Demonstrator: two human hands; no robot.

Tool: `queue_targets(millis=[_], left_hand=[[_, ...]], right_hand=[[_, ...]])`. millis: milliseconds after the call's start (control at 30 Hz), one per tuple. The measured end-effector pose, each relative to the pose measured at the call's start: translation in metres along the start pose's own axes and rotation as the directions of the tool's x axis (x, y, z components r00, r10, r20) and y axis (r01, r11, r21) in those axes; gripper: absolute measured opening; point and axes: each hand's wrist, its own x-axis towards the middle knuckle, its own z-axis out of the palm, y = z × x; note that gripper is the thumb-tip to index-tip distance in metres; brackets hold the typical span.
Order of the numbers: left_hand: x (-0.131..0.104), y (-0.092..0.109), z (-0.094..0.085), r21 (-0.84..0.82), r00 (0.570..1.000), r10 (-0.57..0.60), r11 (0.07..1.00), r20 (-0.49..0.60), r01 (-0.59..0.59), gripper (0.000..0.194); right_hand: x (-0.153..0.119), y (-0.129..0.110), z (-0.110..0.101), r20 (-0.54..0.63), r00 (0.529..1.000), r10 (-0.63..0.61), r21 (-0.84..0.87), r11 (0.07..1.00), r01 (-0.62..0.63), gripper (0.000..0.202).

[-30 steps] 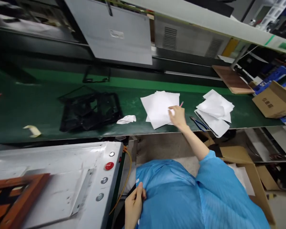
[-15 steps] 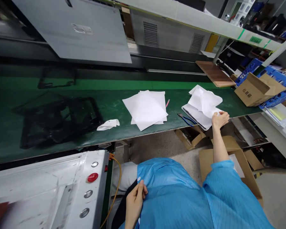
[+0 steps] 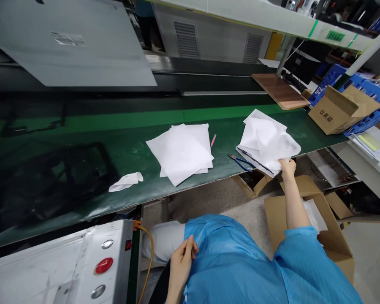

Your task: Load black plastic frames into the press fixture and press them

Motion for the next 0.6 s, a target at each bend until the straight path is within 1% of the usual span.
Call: queue_targets(millis=[33, 100, 200, 267, 300, 333, 400, 433, 467, 500, 567, 600], left_hand=[[0.007, 0.009, 0.004, 0.009, 1.000, 0.017, 1.000, 0.026, -0.017, 0.094], [0.022, 0.031, 0.015, 0.024, 0.991, 0.078, 0.996, 0.110, -0.081, 0.092], [0.047, 0.073, 0.041, 0.013, 0.945, 0.187, 0.980, 0.267, -0.197, 0.083], [0.065, 0.104, 0.062, -0.039, 0.907, 0.235, 0.971, 0.350, -0.237, 0.071], [0.074, 0.120, 0.074, -0.092, 0.887, 0.251, 0.968, 0.388, -0.234, 0.068], [0.084, 0.135, 0.086, -0.191, 0.866, 0.257, 0.963, 0.430, -0.191, 0.071], [0.102, 0.161, 0.108, -0.379, 0.844, 0.263, 0.922, 0.468, -0.077, 0.088], [0.109, 0.171, 0.118, -0.444, 0.847, 0.267, 0.895, 0.460, -0.041, 0.091], [0.116, 0.179, 0.125, -0.490, 0.868, 0.266, 0.871, 0.420, -0.030, 0.090], [0.120, 0.185, 0.130, -0.514, 0.900, 0.257, 0.857, 0.353, -0.044, 0.087], [0.126, 0.189, 0.132, -0.511, 0.958, 0.224, 0.853, 0.177, -0.105, 0.082], [0.127, 0.188, 0.128, -0.492, 0.973, 0.208, 0.860, 0.098, -0.134, 0.081]], right_hand=[[-0.003, -0.002, 0.003, -0.002, 0.999, 0.037, 0.061, 0.997, -0.036, 0.032], [-0.011, -0.006, 0.011, 0.008, 0.995, 0.095, 0.179, 0.979, -0.095, 0.027], [-0.035, -0.008, 0.024, 0.018, 0.987, 0.159, 0.325, 0.933, -0.156, 0.025], [-0.060, -0.007, 0.029, 0.018, 0.982, 0.189, 0.394, 0.901, -0.181, 0.023], [-0.075, -0.005, 0.031, 0.020, 0.980, 0.200, 0.418, 0.888, -0.190, 0.023], [-0.093, -0.004, 0.032, 0.026, 0.978, 0.208, 0.436, 0.878, -0.199, 0.023], [-0.131, 0.002, 0.031, 0.050, 0.973, 0.223, 0.457, 0.862, -0.221, 0.028], [-0.150, 0.005, 0.031, 0.074, 0.970, 0.230, 0.459, 0.856, -0.238, 0.032], [-0.168, 0.010, 0.030, 0.108, 0.966, 0.234, 0.457, 0.851, -0.257, 0.037], [-0.183, 0.015, 0.029, 0.154, 0.961, 0.230, 0.450, 0.850, -0.275, 0.041], [-0.200, 0.025, 0.027, 0.256, 0.951, 0.173, 0.422, 0.865, -0.271, 0.047], [-0.201, 0.028, 0.025, 0.294, 0.949, 0.116, 0.410, 0.881, -0.235, 0.048]])
